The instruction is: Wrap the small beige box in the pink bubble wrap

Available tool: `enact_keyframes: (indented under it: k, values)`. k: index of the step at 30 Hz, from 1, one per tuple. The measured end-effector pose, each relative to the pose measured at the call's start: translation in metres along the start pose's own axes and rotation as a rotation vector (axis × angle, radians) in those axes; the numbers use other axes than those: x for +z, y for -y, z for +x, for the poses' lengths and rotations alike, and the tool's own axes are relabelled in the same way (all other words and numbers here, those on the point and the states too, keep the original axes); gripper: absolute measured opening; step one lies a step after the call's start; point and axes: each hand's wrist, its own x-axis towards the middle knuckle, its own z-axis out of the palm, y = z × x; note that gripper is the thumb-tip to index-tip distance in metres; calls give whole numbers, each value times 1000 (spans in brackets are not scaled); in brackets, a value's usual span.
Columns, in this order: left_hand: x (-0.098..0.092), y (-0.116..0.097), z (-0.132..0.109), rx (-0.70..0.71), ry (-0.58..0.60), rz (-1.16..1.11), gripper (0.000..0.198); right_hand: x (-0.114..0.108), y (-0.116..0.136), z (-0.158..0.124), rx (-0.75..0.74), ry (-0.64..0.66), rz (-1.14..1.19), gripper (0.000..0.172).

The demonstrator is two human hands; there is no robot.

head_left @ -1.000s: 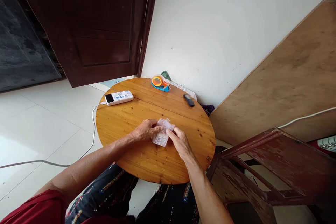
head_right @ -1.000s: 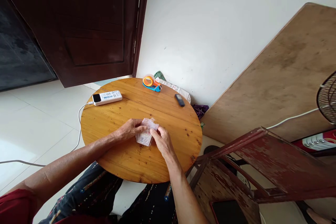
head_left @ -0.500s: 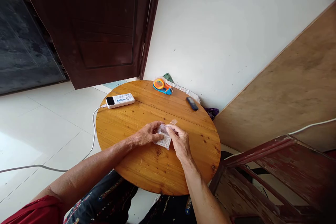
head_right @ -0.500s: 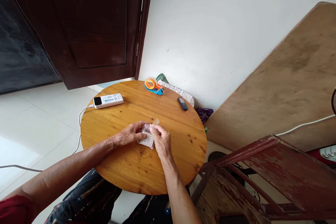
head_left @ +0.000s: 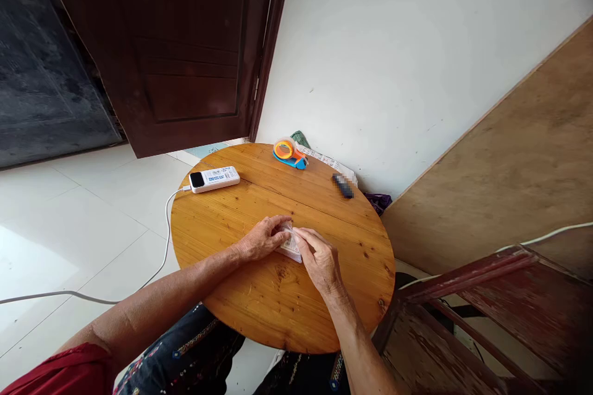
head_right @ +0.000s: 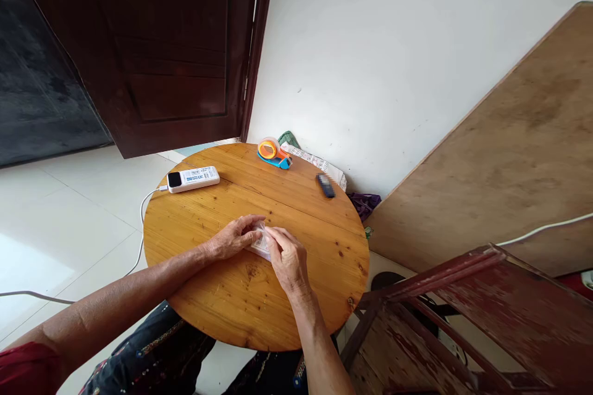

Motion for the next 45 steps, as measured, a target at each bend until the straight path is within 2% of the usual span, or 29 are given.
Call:
enact_keyframes:
  k: [5,11,15,18,21,25,31,37,45]
  values:
    - [2,-4,1,-14,-29,30,45,2,-7,-3,-181,-52,-241,29]
    - [4,1,2,-12,-37,1,44,-6,-3,-15,-293,51,-386,32]
    - [5,7,3,8,-73,3,43,-5,-2,-23,-306,19,-553,33]
    - [3,7,-1,108,-178,67,40,0,0,-26,-293,-12,-648,31]
    - [1,2,-7,261,-172,152,34,2,2,-26,-301,-53,-708,29]
    - [3,-2,-12,301,-115,262,22,2,8,-26,-349,-119,-743,24]
    - [5,-3,-13,328,-152,438,22,2,14,-25,-382,-170,-736,17]
    - [5,0,-12,358,-194,511,22,2,12,-26,-380,-200,-671,11]
    - [8,2,-12,408,-242,562,23,4,9,-27,-369,-165,-635,11]
